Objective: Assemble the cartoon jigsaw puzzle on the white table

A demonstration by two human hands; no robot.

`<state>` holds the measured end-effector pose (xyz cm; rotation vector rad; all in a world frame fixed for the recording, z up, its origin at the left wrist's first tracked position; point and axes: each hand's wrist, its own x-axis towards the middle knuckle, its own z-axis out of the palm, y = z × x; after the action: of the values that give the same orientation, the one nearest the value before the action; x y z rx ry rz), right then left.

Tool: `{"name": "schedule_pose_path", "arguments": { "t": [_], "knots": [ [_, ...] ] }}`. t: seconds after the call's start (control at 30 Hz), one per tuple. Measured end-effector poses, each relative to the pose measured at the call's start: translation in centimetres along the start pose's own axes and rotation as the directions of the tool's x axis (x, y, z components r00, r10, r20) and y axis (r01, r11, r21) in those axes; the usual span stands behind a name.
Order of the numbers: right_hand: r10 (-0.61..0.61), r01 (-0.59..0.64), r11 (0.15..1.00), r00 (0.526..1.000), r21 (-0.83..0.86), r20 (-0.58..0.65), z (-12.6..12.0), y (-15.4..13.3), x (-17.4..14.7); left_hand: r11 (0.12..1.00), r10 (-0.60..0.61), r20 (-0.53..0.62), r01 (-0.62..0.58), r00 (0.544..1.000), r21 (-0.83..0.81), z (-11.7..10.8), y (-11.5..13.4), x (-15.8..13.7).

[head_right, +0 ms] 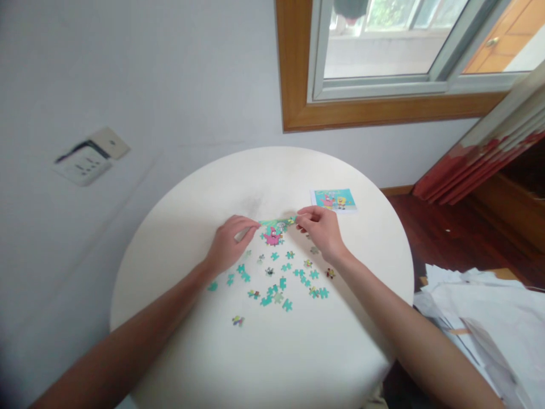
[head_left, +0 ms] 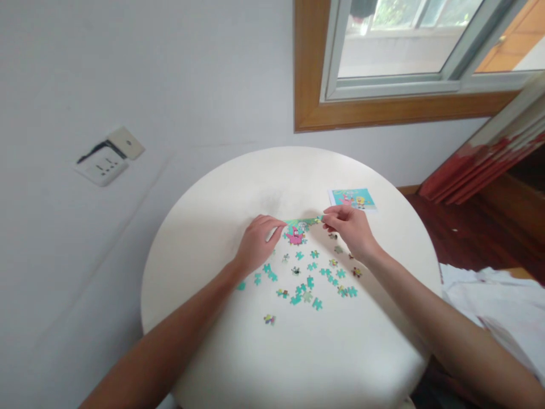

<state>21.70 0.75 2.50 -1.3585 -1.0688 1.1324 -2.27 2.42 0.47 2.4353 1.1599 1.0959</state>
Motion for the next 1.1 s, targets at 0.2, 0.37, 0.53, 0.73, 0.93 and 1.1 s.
{"name": "schedule_pose_path", "arguments": {
  "t": [0.2, 0.37, 0.53, 0.73, 0.93, 1.1],
  "knots": [
    [-0.062, 0.084, 0.956, 0.994, -0.283, 0.085, -1.6, 1.1, -2.7, 0.995, -0.083, -0.058, 0.086, 0.995, 0.057, -1.5, -1.3, 0.5],
    [0.009, 0.088, 0.857, 0.983, -0.508, 0.185, -2.7, 2.6, -7.4, 0.982, -0.176, -0.112, 0.183, 0.978, 0.055, -3.9, -2.3, 1.2],
    [-0.005, 0.192, 0.728, 0.961, -0.659, 0.275, -2.7, 3.1, -10.4, 0.959, -0.259, -0.211, 0.277, 0.943, 0.063, -5.3, -3.1, 1.4],
    [0.009, 0.246, 0.533, 0.955, -0.809, 0.297, -2.0, 3.0, -11.8, 0.966, -0.243, -0.184, 0.255, 0.952, 0.044, -4.8, -2.7, 1.2],
    [-0.046, 0.299, 0.423, 0.95, -0.855, 0.309, -1.9, 3.3, -12.3, 0.971, -0.23, -0.169, 0.239, 0.958, 0.033, -4.4, -2.6, 1.1],
    [-0.096, 0.357, 0.442, 0.931, -0.823, 0.352, 0.0, 2.0, -12.0, 0.974, -0.219, -0.155, 0.226, 0.963, 0.027, -4.1, -2.4, 1.0]
  ]
}}
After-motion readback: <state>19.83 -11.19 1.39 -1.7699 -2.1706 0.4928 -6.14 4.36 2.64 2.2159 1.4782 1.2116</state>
